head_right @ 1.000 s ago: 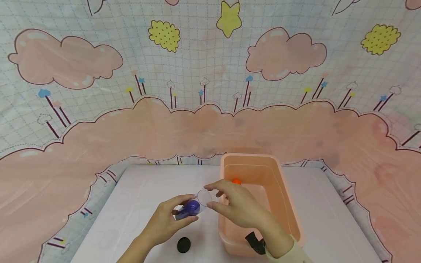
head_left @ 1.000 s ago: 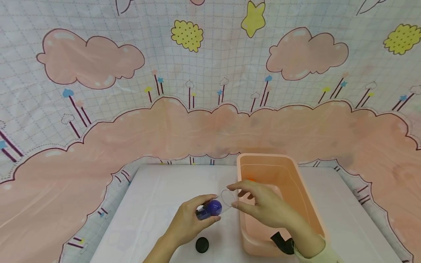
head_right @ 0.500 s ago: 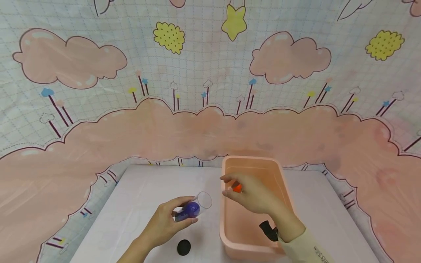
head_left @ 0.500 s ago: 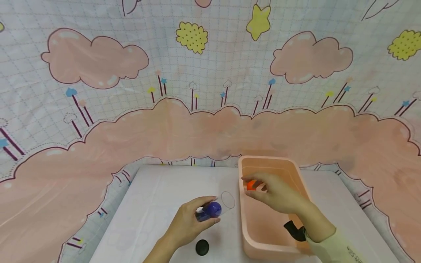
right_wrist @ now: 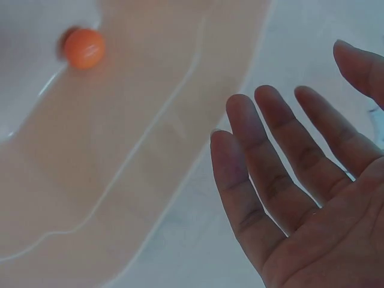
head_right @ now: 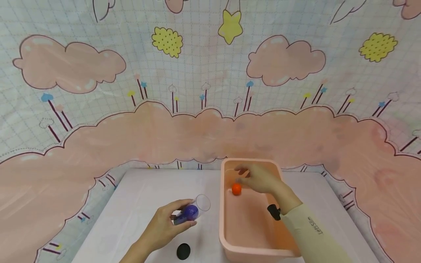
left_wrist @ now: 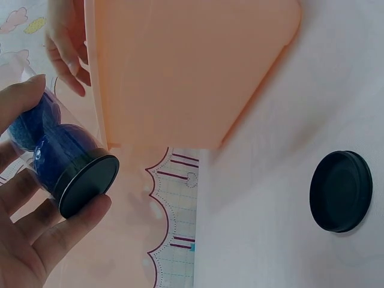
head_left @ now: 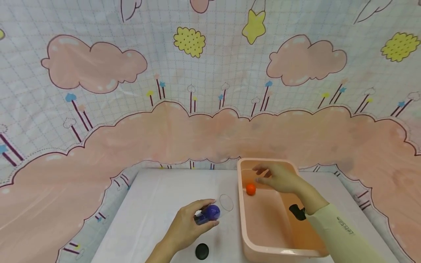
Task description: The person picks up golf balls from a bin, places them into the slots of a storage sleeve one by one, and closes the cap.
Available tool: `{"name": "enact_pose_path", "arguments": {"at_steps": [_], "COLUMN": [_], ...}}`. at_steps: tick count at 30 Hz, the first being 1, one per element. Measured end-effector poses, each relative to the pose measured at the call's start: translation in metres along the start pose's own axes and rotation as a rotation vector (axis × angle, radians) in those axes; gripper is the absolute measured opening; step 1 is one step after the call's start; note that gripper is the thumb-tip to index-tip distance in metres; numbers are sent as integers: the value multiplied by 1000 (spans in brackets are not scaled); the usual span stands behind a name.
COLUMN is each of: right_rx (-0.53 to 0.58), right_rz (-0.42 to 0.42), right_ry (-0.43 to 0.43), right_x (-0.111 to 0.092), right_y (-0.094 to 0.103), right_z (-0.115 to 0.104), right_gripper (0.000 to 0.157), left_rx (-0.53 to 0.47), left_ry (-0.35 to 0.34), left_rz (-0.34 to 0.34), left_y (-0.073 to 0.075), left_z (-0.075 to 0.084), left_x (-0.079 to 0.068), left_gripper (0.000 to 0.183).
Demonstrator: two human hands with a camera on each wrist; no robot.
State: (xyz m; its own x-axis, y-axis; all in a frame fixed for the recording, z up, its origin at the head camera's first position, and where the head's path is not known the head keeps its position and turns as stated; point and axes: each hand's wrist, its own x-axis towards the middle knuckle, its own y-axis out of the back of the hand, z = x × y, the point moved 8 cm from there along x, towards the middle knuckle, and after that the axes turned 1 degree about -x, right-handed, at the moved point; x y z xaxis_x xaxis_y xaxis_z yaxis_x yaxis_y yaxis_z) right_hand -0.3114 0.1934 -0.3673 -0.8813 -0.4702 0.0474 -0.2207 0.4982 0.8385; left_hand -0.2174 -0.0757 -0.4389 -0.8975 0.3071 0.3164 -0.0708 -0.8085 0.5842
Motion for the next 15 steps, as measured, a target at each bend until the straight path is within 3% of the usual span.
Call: {"name": "enact_pose_path", "arguments": {"at_steps": [5, 15], "right_rx": [-35, 39], "right_rz": [-12, -86], "right_ry": [-47, -207], "right_x": [14, 33], "right_y": [-7, -34], "right_z": [20, 48], "right_gripper": [40, 45], "left_rx": [5, -2], "left_ry": [-4, 17], "left_rz": [0, -1], "left_y": [-1, -1], "left_z": [0, -2], "left_x": [1, -1], "left_gripper": [54, 53]}}
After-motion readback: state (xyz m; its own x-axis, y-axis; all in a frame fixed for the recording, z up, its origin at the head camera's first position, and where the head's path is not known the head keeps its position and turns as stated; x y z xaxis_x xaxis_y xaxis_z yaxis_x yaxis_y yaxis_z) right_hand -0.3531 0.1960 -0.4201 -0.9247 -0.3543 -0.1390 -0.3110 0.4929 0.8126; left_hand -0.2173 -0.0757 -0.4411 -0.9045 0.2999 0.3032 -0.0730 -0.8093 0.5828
